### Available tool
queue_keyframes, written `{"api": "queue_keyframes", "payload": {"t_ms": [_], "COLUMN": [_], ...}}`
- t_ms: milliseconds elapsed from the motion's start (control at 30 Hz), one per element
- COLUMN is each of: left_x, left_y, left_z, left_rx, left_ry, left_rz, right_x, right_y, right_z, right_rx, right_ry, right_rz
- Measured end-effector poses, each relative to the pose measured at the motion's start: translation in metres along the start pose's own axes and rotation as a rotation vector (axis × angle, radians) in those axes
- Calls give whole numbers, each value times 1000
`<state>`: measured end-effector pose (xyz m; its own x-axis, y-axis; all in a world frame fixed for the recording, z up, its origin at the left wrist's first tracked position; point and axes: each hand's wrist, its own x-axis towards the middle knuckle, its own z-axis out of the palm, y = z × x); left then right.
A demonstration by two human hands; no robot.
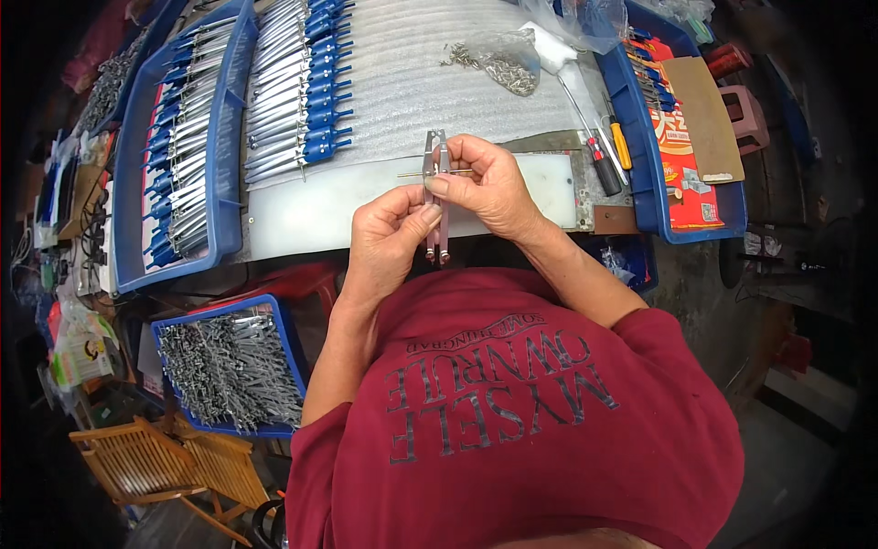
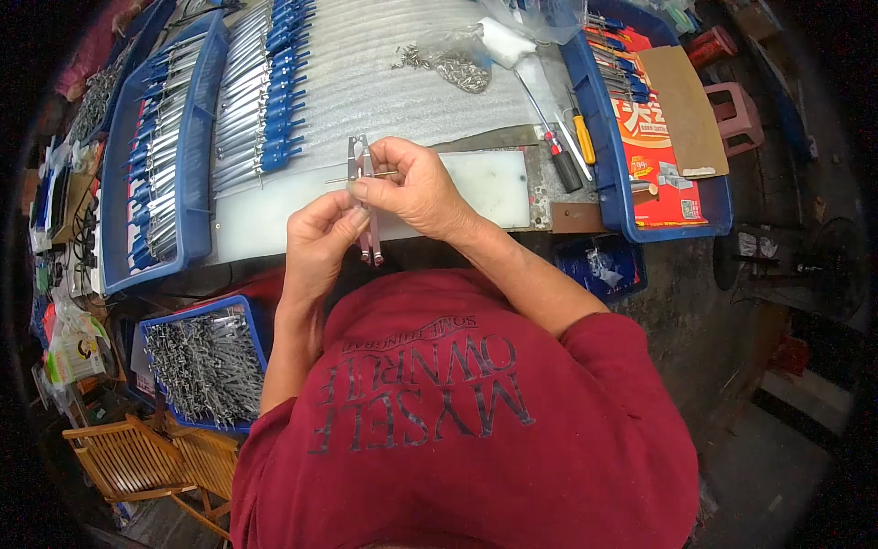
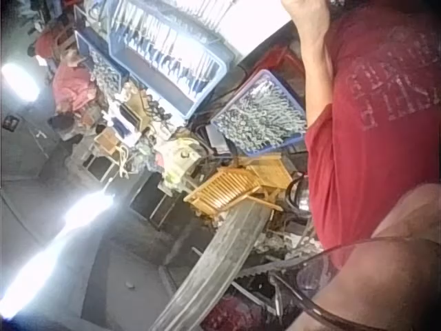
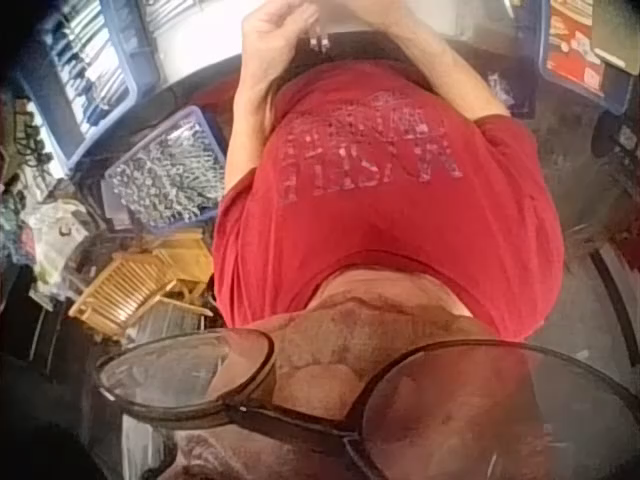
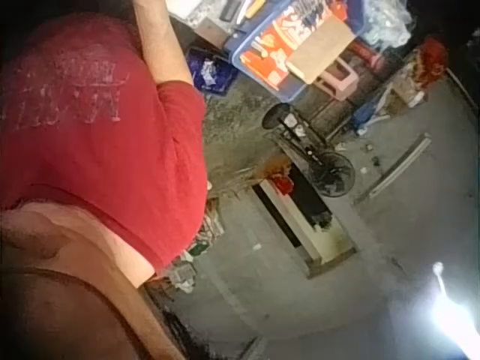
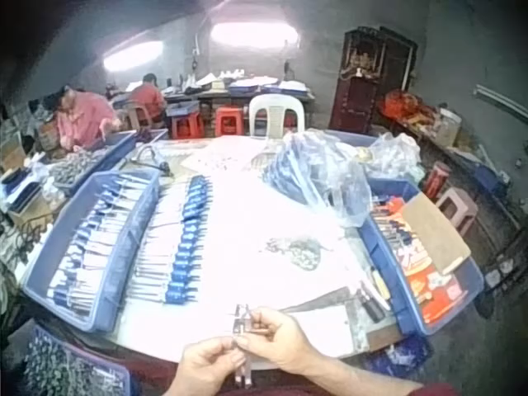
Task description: Manually assembling small metal hardware components at a workstation.
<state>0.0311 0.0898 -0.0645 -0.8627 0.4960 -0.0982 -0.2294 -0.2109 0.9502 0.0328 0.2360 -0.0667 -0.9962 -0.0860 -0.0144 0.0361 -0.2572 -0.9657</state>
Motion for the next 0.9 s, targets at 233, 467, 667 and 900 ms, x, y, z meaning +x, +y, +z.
{"api": "queue_keyframes", "payload": {"t_ms": [233, 467, 667, 900], "left_x": [-1, -2, -1, -1], "left_y": [-1, -1, 0, -1], "left_z": [1, 3, 3, 4], "left_rx": [-4, -26, -29, -30], "left_ry": [-6, -10, -19, -17], "left_rz": [-6, -24, -28, -20], "right_x": [-1, -2, 0, -1], "right_y": [6, 4, 7, 4], "right_z": [-3, 0, -5, -4], "right_rx": [-234, -202, -259, -318], "right_ry": [70, 101, 66, 94], "right_rz": [-90, -81, -103, -96]}}
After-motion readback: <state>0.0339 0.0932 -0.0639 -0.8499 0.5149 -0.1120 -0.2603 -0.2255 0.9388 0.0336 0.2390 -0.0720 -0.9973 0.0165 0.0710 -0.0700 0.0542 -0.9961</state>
